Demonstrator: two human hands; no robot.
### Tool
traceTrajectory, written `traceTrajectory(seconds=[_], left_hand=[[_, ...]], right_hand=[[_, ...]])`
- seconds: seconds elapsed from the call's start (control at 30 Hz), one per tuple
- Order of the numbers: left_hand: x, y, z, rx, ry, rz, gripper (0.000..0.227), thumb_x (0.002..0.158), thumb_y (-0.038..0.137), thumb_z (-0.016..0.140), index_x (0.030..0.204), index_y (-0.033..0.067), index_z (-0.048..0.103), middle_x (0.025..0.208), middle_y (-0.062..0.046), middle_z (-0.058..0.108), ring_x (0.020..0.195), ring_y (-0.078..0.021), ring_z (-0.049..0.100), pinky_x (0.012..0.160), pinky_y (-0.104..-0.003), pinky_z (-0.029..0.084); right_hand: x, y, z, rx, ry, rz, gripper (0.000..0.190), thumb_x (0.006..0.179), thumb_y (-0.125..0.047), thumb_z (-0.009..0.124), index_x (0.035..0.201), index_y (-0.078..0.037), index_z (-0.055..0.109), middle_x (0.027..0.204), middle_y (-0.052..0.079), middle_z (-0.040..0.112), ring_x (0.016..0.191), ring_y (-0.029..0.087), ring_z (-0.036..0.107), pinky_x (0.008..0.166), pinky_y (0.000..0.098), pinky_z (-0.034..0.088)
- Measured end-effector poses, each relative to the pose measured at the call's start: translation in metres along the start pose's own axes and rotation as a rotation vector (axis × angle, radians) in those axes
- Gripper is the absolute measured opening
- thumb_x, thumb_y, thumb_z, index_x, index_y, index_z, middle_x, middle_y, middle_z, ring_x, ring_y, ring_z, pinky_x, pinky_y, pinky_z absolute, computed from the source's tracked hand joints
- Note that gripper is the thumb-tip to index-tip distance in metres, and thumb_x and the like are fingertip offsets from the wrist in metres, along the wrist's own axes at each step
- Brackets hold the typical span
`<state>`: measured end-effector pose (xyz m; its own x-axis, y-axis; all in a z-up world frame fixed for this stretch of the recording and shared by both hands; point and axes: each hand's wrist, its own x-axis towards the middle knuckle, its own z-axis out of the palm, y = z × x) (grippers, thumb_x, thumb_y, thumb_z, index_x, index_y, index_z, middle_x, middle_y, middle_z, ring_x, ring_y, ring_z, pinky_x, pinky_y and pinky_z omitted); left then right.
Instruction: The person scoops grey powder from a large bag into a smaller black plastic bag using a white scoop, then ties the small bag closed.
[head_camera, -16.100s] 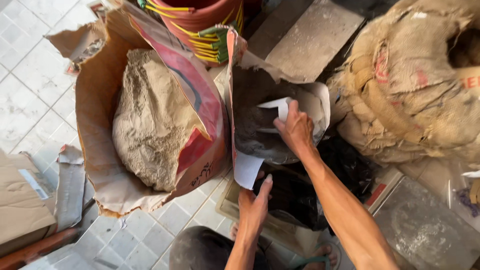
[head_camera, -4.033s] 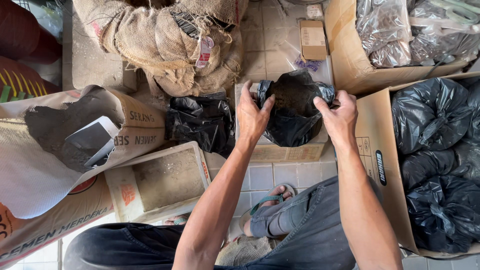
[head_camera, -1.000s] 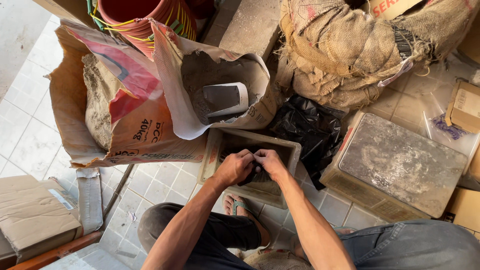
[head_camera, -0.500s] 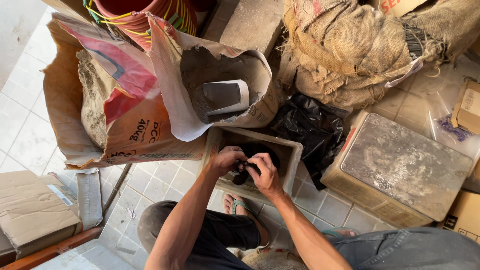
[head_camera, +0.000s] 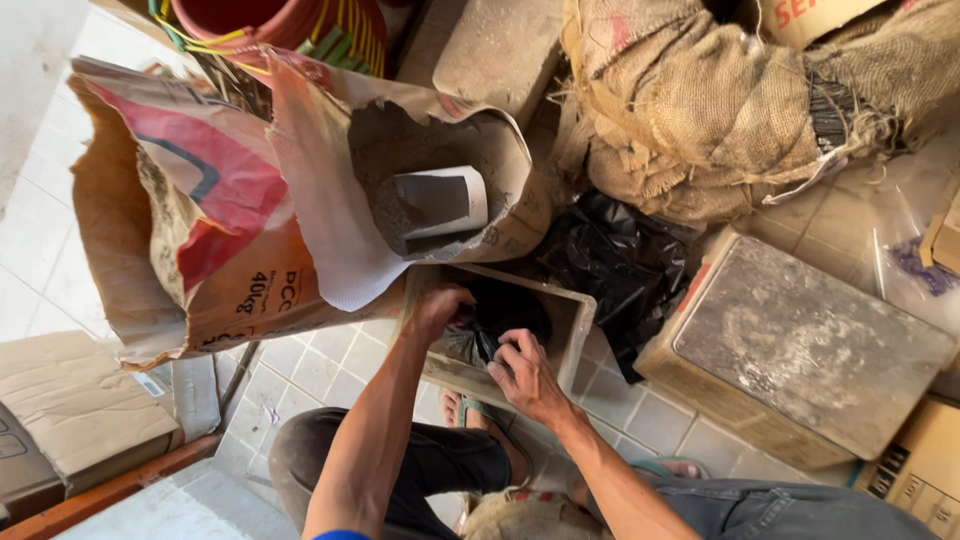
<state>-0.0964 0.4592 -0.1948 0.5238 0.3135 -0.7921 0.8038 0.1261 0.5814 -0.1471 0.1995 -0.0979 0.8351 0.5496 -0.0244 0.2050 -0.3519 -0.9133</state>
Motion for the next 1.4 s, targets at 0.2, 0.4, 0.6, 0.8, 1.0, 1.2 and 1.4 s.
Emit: traceTrajectory(seconds=[0.2, 0.4, 0.6, 0.8, 1.0, 1.2, 1.4], left_hand=[[0.052, -0.032, -0.012, -0.145, 0.131, -0.093, 0.012, 0.084, 0.013, 0.073, 0.077, 0.0088, 0.065, 0.056, -0.005, 0.052, 0.042, -0.0164, 0.046, 0.037, -0.030, 0.034], [0.116, -0.086, -0.034, 0.208, 0.149, 0.283, 0.012, 0.084, 0.013, 0.062, 0.077, 0.0168, 0.071, 0.069, -0.005, 0.063, 0.057, -0.0103, 0.060, 0.047, -0.031, 0.043], [0.062, -0.041, -0.040, 0.430, 0.164, 0.385, 0.018, 0.088, 0.014, 0.082, 0.105, 0.0101, 0.082, 0.084, -0.019, 0.073, 0.085, -0.0310, 0.078, 0.073, -0.044, 0.067], [-0.067, 0.025, -0.012, 0.144, 0.025, 0.318, 0.044, 0.097, 0.055, 0.070, 0.127, 0.0230, 0.073, 0.112, 0.000, 0.083, 0.110, -0.0192, 0.078, 0.093, -0.036, 0.057], [-0.064, -0.017, 0.015, 0.101, -0.306, 0.614, 0.030, 0.098, 0.004, 0.071, 0.129, 0.0040, 0.075, 0.106, -0.018, 0.081, 0.106, -0.0250, 0.074, 0.100, -0.046, 0.057], [-0.104, 0.009, 0.009, 0.477, -0.310, 0.688, 0.037, 0.099, 0.009, 0.070, 0.135, 0.0180, 0.063, 0.110, -0.020, 0.079, 0.113, -0.0436, 0.074, 0.094, -0.059, 0.059], [-0.097, -0.002, 0.012, 0.464, -0.322, 0.680, 0.053, 0.100, 0.008, 0.066, 0.151, 0.0157, 0.053, 0.105, -0.016, 0.080, 0.109, -0.0395, 0.075, 0.097, -0.058, 0.059]], right_hand=[[-0.066, 0.034, -0.007, -0.428, -0.041, -0.066, 0.018, 0.107, -0.023, 0.059, 0.096, -0.010, 0.056, 0.096, 0.010, 0.048, 0.081, 0.032, 0.049, 0.079, 0.0466, 0.045], [-0.077, 0.045, 0.005, -0.665, 0.050, -0.055, 0.019, 0.095, -0.031, 0.069, 0.089, -0.015, 0.063, 0.096, 0.011, 0.055, 0.091, 0.037, 0.054, 0.072, 0.0532, 0.042], [-0.086, 0.046, 0.009, -0.685, 0.001, -0.010, 0.022, 0.096, -0.032, 0.068, 0.084, -0.018, 0.056, 0.095, 0.003, 0.048, 0.100, 0.030, 0.057, 0.085, 0.0465, 0.046], [-0.079, 0.058, 0.025, -0.424, 0.042, 0.230, 0.027, 0.078, -0.037, 0.081, 0.086, -0.019, 0.062, 0.118, -0.001, 0.059, 0.123, 0.031, 0.056, 0.099, 0.0615, 0.043], [-0.013, -0.002, 0.004, 0.273, 0.110, 0.331, 0.023, 0.081, -0.027, 0.085, 0.094, -0.013, 0.071, 0.153, -0.001, 0.057, 0.152, 0.033, 0.048, 0.119, 0.0592, 0.037], [0.038, 0.011, 0.031, 0.472, 0.168, 0.341, 0.021, 0.094, -0.021, 0.083, 0.111, -0.009, 0.078, 0.157, 0.016, 0.054, 0.144, 0.036, 0.056, 0.112, 0.0457, 0.052], [0.050, 0.057, 0.033, 0.226, 0.156, 0.326, 0.020, 0.092, -0.031, 0.089, 0.111, -0.025, 0.087, 0.114, 0.000, 0.076, 0.108, 0.016, 0.074, 0.088, 0.0300, 0.062]])
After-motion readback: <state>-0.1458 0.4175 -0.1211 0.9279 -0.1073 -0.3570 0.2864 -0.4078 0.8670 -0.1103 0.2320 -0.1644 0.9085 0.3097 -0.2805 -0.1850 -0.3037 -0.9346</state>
